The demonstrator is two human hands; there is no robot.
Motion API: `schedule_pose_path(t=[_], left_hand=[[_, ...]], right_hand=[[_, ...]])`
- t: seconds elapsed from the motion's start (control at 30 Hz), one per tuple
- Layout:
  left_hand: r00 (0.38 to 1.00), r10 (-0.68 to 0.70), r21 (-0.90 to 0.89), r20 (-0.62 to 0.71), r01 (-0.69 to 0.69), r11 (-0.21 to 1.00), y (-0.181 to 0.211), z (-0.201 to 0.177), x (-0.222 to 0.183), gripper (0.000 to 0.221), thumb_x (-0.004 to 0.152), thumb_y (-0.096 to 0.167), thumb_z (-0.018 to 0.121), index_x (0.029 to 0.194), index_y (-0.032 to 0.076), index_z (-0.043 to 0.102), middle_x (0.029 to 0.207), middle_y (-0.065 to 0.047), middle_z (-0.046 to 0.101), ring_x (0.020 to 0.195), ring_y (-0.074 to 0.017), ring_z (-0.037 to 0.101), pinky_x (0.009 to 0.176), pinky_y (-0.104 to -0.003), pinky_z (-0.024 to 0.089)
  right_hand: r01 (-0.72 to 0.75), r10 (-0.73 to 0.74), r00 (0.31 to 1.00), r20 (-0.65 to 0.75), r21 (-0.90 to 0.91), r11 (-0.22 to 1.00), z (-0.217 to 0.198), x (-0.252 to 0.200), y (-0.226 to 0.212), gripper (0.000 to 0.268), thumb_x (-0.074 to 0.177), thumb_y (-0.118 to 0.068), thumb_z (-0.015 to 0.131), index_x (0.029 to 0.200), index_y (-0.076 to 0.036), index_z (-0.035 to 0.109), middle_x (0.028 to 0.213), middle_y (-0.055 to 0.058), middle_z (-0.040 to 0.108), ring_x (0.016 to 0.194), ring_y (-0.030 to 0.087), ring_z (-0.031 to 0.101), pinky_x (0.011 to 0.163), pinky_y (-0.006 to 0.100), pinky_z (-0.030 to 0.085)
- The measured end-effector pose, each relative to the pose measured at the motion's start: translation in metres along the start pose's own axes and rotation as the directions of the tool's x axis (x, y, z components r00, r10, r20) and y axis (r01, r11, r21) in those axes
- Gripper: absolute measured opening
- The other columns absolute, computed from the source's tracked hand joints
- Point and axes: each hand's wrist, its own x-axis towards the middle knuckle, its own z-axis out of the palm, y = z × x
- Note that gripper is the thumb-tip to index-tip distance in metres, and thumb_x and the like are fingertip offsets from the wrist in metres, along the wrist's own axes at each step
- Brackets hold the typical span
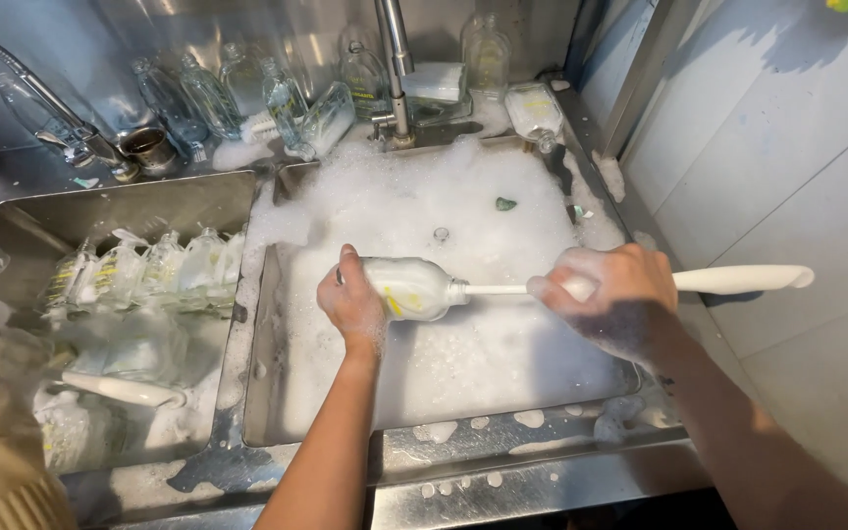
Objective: Manually cleaning glass bottles using a bottle brush and sponge in a soapy industrial sink.
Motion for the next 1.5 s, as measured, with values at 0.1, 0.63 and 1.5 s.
schedule_pose_path(t=[0.1, 0.63, 1.5], left_hand=[[0.999, -0.004, 0.003, -0.039, 0.004, 1.000, 0.002, -0.009, 0.004, 0.057, 0.097, 0.046, 0.054, 0.057, 0.006, 0.057, 0.057, -0.013, 0.050, 0.065, -0.0258, 0.053, 0.072, -0.040, 0.044], [1.000, 0.026, 0.049, -0.013, -0.025, 0.998, -0.001, -0.005, -0.002, 0.057, 0.096, 0.044, 0.056, 0.057, 0.004, 0.060, 0.056, -0.016, 0.055, 0.066, -0.0257, 0.053, 0.072, -0.041, 0.045], [0.986, 0.071, 0.078, -0.152, -0.059, 0.995, 0.011, -0.013, 0.010, 0.064, 0.098, 0.044, 0.055, 0.048, 0.004, 0.052, 0.047, -0.018, 0.046, 0.057, -0.0294, 0.048, 0.066, -0.040, 0.040]], right_hand=[[-0.064, 0.063, 0.998, -0.019, -0.022, 0.998, -0.005, 0.006, 0.015, 0.038, 0.087, -0.058, 0.064, 0.074, -0.025, 0.079, 0.044, 0.011, 0.063, 0.056, 0.031, 0.068, 0.069, 0.035, 0.053], [-0.076, 0.087, 0.989, 0.123, -0.089, 0.993, -0.004, 0.005, 0.001, 0.042, 0.087, -0.065, 0.059, 0.087, -0.029, 0.080, 0.060, 0.009, 0.074, 0.075, 0.028, 0.076, 0.083, 0.038, 0.055], [0.012, 0.048, 0.987, -0.154, 0.365, 0.931, 0.050, 0.028, 0.078, 0.017, 0.088, -0.036, 0.075, 0.083, -0.021, 0.079, 0.078, 0.006, 0.074, 0.072, 0.024, 0.069, 0.081, 0.037, 0.052]])
